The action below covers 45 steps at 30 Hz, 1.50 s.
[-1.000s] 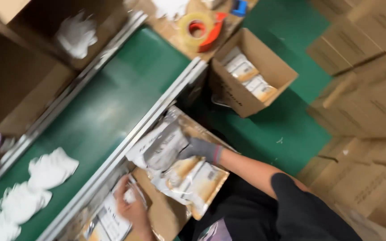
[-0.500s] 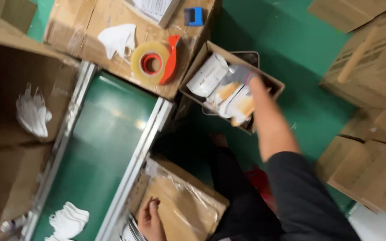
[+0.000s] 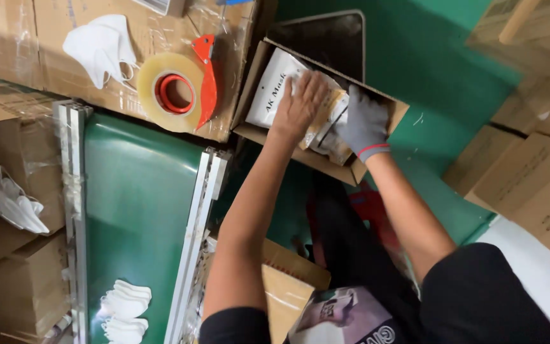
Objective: The person takes face masks from a conveyor belt, places them into individual plastic packets, and then puts the packets into a cardboard box.
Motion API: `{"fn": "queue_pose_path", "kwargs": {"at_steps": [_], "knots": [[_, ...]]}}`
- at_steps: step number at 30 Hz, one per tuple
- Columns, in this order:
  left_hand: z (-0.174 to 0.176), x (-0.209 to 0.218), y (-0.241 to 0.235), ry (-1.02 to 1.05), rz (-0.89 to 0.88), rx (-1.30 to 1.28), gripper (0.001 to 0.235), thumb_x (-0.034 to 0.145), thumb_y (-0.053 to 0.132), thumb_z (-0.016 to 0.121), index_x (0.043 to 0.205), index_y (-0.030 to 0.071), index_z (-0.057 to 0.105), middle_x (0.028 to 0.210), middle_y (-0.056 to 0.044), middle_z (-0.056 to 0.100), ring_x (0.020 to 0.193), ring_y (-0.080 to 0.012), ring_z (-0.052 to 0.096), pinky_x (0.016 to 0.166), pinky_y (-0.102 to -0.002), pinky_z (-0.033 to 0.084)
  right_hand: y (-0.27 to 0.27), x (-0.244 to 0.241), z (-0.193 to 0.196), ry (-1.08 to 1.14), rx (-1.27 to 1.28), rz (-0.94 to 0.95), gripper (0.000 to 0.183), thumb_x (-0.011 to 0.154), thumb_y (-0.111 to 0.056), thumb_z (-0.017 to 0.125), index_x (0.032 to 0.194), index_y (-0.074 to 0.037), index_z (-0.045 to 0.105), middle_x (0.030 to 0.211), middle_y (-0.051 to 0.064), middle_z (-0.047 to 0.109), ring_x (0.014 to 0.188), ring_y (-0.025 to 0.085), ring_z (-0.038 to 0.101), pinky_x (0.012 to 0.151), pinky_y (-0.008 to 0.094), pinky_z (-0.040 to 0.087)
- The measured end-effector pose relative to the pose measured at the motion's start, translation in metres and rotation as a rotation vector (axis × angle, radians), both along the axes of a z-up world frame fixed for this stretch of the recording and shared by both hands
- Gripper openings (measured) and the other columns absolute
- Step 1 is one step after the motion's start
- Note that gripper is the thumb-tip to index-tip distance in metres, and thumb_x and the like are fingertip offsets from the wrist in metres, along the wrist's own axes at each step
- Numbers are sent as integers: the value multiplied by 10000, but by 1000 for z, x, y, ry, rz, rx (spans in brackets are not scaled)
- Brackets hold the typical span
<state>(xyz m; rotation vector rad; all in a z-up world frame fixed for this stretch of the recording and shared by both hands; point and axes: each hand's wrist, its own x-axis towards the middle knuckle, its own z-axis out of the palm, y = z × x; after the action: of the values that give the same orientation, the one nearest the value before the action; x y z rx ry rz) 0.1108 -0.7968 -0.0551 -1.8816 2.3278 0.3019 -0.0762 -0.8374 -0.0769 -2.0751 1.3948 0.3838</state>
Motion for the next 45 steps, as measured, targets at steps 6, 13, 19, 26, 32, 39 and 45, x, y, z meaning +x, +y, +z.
{"fn": "queue_pose_path", "kwargs": {"at_steps": [6,13,19,26,32,39,45], "knots": [[24,23,8,-163,-114,343,336,1113,149,591,1435,65,548,1297,-150,624,1226,-279,585,1180,-477,392,16,6,65,-101,-127,162,312,852,-290,737,1083,-88,680,1026,172,700,969,371,681,786,507,540],[-32,25,84,166,38,654,362,1006,312,561,1339,222,671,1268,-127,671,1160,-300,624,1048,-460,439,64,-16,-39,-43,-4,301,214,1067,-229,541,1075,-121,725,932,167,752,825,383,726,694,533,559],[-189,4,99,257,267,231,430,918,260,650,1338,171,647,1438,-138,569,1309,-350,531,1042,-513,435,71,55,-94,2,13,241,245,1022,-262,552,1168,-115,684,1082,180,692,981,375,665,821,504,514],[-120,8,43,186,120,415,486,867,331,714,1312,143,670,1403,-143,606,1324,-341,544,1081,-517,417,85,62,-141,0,32,163,367,971,-301,564,1276,-109,636,1257,195,622,1162,365,594,969,469,462],[-42,41,15,99,85,494,547,823,393,768,1290,119,689,1373,-146,638,1337,-332,554,1115,-520,402,37,44,-143,-40,-25,176,498,927,-334,575,1369,-104,595,1407,206,562,1317,356,533,1096,439,418],[-20,52,2,310,439,550,1121,755,440,822,1598,171,134,1653,-177,39,1343,-472,443,1069,-488,431,-14,94,-11,59,-121,120,632,1043,-393,495,1638,-220,369,1337,273,538,871,399,648,722,533,537],[-142,24,-42,120,440,595,928,886,209,694,1634,176,145,1651,-356,-55,1386,-604,349,1144,-583,315,-51,90,-165,-42,1,93,444,1035,-339,437,1442,-202,550,1355,181,634,1185,438,614,953,567,500]]}}
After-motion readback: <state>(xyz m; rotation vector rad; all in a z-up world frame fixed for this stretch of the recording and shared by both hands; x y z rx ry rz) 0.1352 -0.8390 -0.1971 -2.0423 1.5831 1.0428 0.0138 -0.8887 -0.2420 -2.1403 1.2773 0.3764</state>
